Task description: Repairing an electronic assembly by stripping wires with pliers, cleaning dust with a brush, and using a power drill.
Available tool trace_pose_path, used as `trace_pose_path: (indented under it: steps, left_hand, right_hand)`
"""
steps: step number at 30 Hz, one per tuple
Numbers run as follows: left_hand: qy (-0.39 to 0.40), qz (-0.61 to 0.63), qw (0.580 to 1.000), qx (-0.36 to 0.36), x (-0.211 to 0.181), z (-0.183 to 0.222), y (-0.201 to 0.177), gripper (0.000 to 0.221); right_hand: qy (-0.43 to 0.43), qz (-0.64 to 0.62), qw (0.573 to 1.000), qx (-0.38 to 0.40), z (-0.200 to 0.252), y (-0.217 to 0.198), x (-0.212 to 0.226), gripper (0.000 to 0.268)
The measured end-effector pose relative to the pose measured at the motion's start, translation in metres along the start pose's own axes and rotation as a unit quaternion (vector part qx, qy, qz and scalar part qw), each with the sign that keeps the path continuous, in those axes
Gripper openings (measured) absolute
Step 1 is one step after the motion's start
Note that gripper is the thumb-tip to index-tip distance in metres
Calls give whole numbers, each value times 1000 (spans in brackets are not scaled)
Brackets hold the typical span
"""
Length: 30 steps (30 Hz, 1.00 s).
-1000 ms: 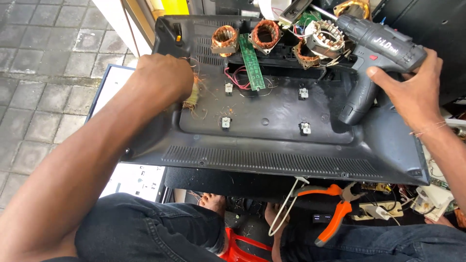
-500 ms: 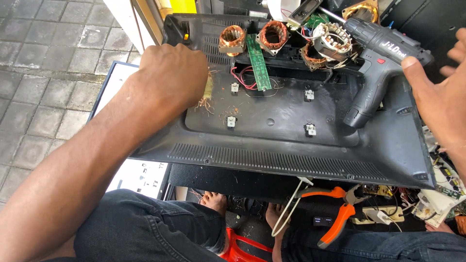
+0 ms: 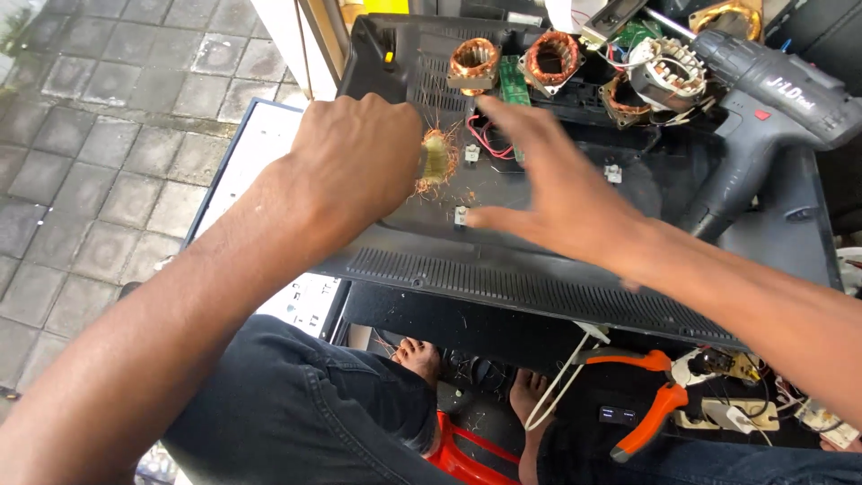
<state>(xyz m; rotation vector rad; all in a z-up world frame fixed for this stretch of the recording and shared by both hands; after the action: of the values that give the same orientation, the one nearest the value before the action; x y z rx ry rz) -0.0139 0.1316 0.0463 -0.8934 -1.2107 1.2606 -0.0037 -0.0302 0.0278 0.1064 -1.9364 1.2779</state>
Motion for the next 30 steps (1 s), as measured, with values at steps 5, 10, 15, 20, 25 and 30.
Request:
trace_pose_path:
  steps: [5, 10, 15, 20, 25, 30]
  left_hand:
    - [15, 11, 996, -83, 6, 10, 9, 10]
    - [10, 4, 995, -97, 15, 37, -18, 10]
    - [-67, 52, 987, -136, 37, 63, -25, 40]
    - [-89, 84, 976, -179, 46, 88, -36, 33]
    - [-109, 128, 978, -126, 47, 83, -17, 33]
    - [-116, 124, 977, -125, 47, 66, -8, 34]
  right_hand:
    - [-77, -96, 992, -16, -55, 57, -17, 88]
    - [-66, -146, 986, -57, -72, 77, -49, 30]
    - [9, -91, 995, -31, -68, 87, -93, 26]
    - [-19, -67, 995, -66, -70, 86, -102, 31]
    - [2, 12, 1000, -8, -67, 105, -86, 47]
    - [46, 84, 990, 105, -59, 137, -74, 98]
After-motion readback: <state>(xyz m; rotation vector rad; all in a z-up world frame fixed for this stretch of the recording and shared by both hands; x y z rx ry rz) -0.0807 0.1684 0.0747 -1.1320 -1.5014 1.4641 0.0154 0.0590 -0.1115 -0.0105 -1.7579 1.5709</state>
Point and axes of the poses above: each hand's wrist, its own z-axis away from the middle knuckle, its own y-axis out of the palm, x = y × z, the point moved 7 cm from there along -z, towards the middle knuckle, and after that the axes turned 10 degrees about -y, right-handed, at the moved point
